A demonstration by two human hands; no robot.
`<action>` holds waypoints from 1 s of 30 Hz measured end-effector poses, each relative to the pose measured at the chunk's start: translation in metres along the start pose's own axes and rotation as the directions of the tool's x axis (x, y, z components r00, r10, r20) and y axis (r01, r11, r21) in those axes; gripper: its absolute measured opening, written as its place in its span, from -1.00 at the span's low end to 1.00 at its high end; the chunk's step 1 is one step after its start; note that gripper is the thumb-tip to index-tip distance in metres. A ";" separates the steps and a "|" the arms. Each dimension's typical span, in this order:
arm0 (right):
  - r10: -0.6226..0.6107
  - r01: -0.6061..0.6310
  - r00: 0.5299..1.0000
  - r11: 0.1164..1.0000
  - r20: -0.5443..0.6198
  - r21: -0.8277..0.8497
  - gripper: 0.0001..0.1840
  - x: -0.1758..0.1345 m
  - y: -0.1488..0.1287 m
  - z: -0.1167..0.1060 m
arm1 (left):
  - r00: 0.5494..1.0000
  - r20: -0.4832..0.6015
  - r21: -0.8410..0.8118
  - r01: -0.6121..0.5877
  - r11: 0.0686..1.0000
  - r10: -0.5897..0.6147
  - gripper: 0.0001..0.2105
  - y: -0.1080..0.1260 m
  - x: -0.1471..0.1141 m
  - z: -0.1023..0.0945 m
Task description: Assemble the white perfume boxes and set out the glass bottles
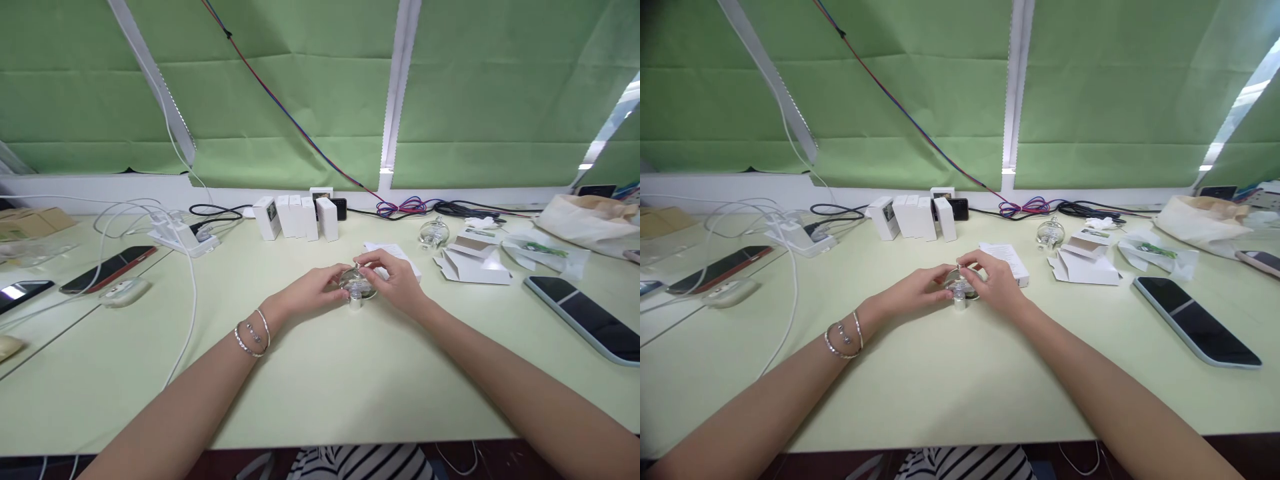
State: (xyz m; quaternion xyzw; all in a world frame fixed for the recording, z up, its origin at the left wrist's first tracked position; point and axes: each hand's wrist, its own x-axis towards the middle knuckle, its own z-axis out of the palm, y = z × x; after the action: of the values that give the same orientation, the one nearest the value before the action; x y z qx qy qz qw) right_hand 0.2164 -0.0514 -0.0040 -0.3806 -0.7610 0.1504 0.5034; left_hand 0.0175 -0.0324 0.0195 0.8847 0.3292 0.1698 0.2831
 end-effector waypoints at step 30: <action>-0.142 0.153 0.983 0.984 0.117 -0.095 -0.82 0.005 0.000 -0.010 | 1.000 0.002 0.031 0.007 1.000 -0.007 -0.64 -0.004 0.001 0.002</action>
State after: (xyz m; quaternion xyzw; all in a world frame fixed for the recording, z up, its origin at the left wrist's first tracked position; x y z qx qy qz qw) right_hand 0.2242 -0.0495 0.0039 -0.3398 -0.8205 0.0937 0.4500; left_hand 0.0168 -0.0297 0.0157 0.8880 0.3345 0.1628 0.2704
